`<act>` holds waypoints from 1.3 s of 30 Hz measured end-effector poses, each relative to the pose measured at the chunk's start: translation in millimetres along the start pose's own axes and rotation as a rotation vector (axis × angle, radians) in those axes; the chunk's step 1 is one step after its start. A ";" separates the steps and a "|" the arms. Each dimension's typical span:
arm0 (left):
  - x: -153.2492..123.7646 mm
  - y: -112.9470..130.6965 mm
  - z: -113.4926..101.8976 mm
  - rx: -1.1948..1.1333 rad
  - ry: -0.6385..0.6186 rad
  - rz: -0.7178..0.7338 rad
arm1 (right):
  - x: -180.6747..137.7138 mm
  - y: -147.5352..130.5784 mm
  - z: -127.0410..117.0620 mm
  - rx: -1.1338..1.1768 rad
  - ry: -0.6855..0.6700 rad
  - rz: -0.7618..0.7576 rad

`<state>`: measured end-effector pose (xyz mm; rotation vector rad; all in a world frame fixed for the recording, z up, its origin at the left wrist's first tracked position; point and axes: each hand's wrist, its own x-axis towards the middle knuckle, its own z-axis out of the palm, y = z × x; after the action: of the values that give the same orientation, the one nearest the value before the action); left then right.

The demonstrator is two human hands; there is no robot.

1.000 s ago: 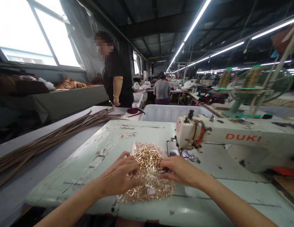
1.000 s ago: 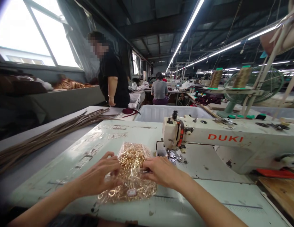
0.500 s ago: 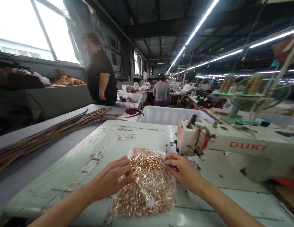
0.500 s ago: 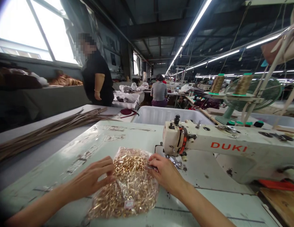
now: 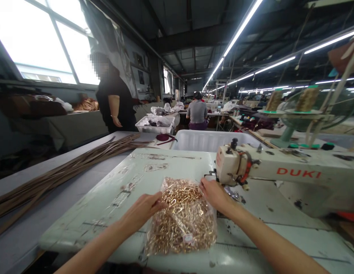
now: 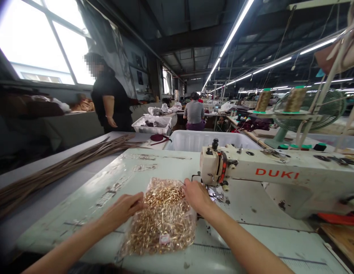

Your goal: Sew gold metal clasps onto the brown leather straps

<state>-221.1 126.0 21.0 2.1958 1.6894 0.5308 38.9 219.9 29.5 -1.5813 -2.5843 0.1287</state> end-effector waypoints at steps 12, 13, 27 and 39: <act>0.6 55.5 23.7 -0.247 0.043 0.045 | -90.4 31.8 -13.0 0.210 0.268 0.058; 2.0 65.2 29.3 -0.277 0.012 0.047 | -99.6 39.7 -14.8 0.215 0.273 0.072; 84.1 244.3 140.8 -0.644 -0.065 0.332 | -117.9 200.8 -53.0 -0.244 0.188 0.281; 160.5 266.9 161.4 -0.557 0.018 0.421 | -109.0 231.4 -31.9 -0.370 0.251 0.405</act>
<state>119.3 210.4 18.6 2.1033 0.9158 0.9891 296.5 228.3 26.0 -2.0719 -2.1568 -0.5106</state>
